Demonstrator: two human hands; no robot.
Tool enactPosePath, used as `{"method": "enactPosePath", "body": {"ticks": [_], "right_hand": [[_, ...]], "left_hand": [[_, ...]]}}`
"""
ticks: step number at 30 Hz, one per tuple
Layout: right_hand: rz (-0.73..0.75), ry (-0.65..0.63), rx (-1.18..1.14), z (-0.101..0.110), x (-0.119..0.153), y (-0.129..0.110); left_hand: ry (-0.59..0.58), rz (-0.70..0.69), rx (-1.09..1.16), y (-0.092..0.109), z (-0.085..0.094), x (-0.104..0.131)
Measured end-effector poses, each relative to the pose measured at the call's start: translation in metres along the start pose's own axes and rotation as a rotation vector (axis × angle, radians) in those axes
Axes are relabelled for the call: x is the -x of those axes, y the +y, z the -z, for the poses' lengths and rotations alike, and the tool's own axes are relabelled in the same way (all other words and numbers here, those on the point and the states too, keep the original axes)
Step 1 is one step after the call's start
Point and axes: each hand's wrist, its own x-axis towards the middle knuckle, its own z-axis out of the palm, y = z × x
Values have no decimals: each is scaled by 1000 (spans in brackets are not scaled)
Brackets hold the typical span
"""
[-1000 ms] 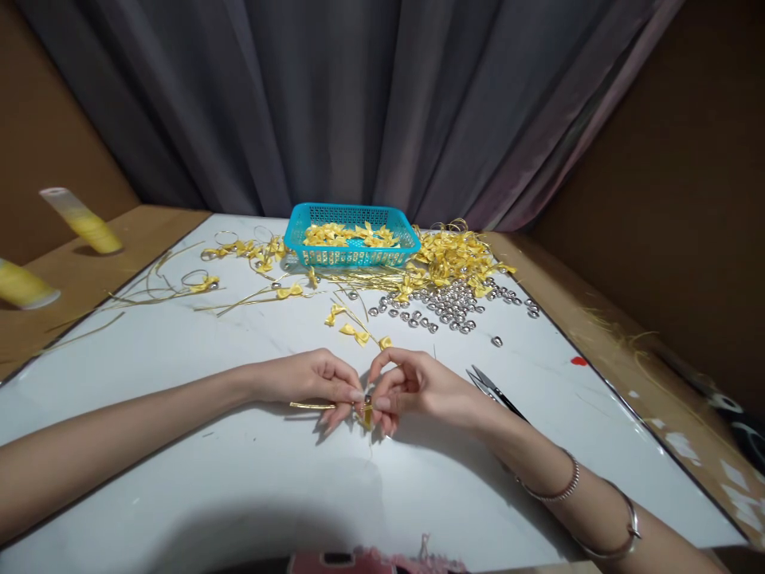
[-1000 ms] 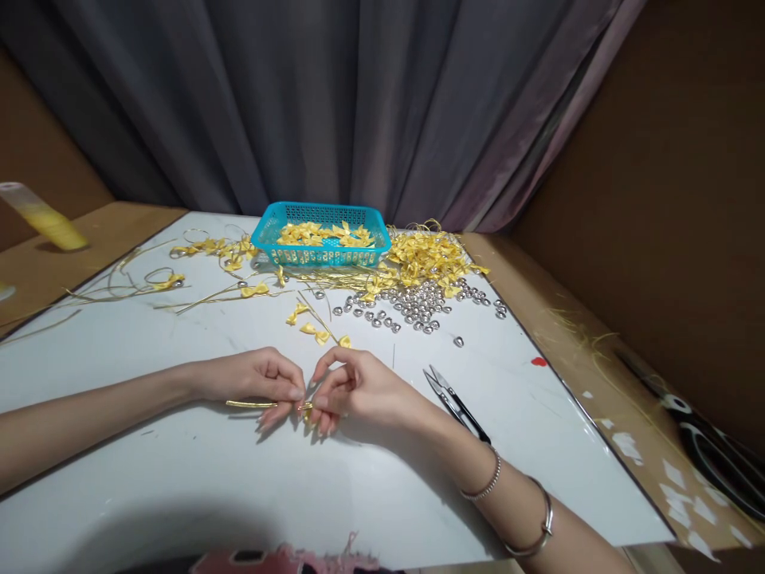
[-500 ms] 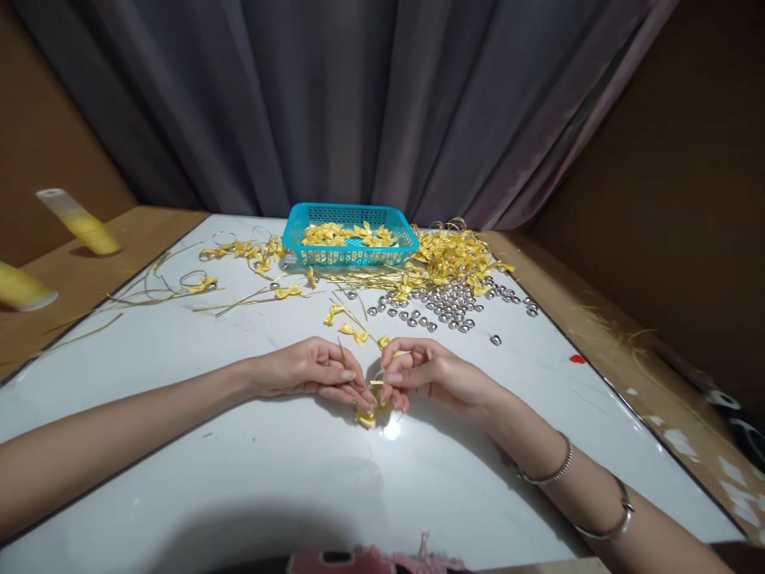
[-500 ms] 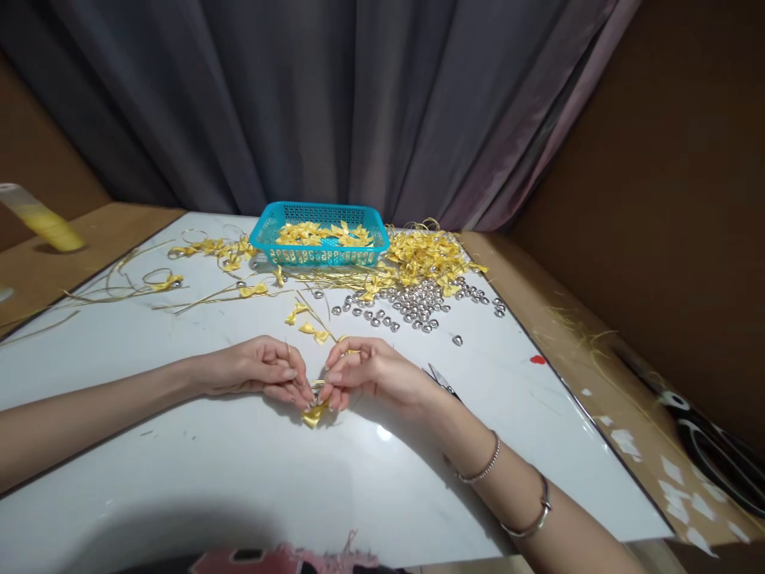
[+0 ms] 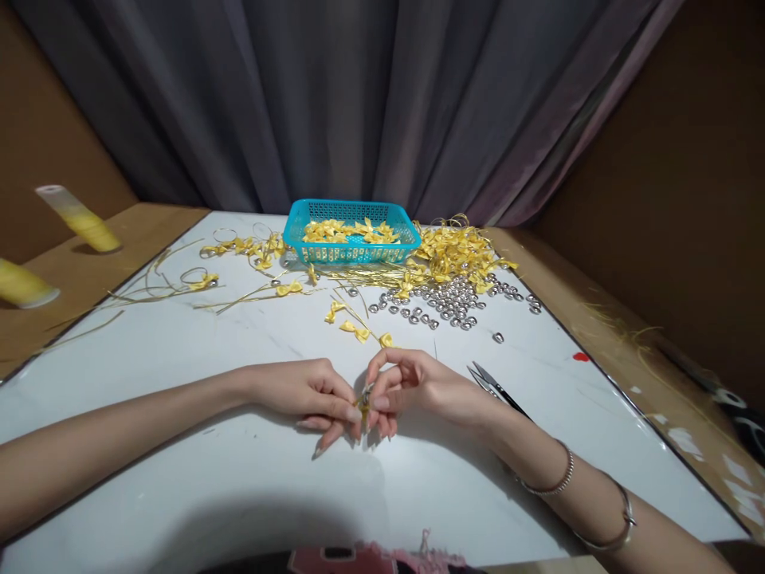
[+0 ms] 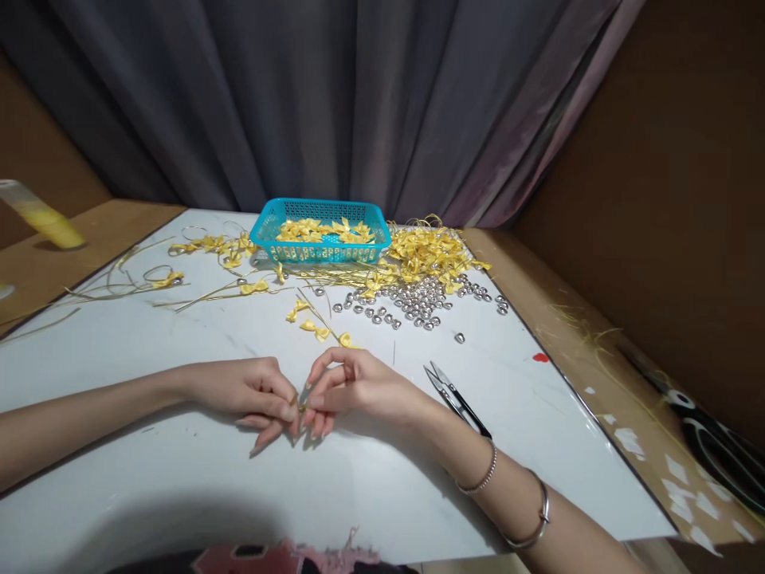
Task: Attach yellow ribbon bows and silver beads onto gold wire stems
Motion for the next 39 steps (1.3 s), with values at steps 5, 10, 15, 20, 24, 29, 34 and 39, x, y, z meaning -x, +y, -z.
{"method": "enactPosePath", "body": {"ticks": [5, 10, 15, 20, 24, 29, 34, 39], "right_hand": [[25, -14, -1, -2, 1, 4], [15, 2, 41, -3, 0, 4], [-6, 25, 106, -5, 2, 3], [1, 20, 117, -6, 3, 3], [-4, 26, 128, -6, 3, 3], [-36, 35, 185, -7, 4, -1], [-45, 36, 189, -5, 5, -2], [-65, 14, 215, 0, 2, 2]], "left_hand": [[-14, 39, -133, 8, -4, 0], [-14, 45, -183, 4, -2, -1], [-26, 51, -73, -2, 0, -1], [-6, 39, 66, -6, 2, -1], [8, 15, 72, -8, 3, -2], [52, 6, 63, -11, 2, -1], [36, 27, 64, -10, 2, -1], [15, 17, 159, -11, 6, -4]]}}
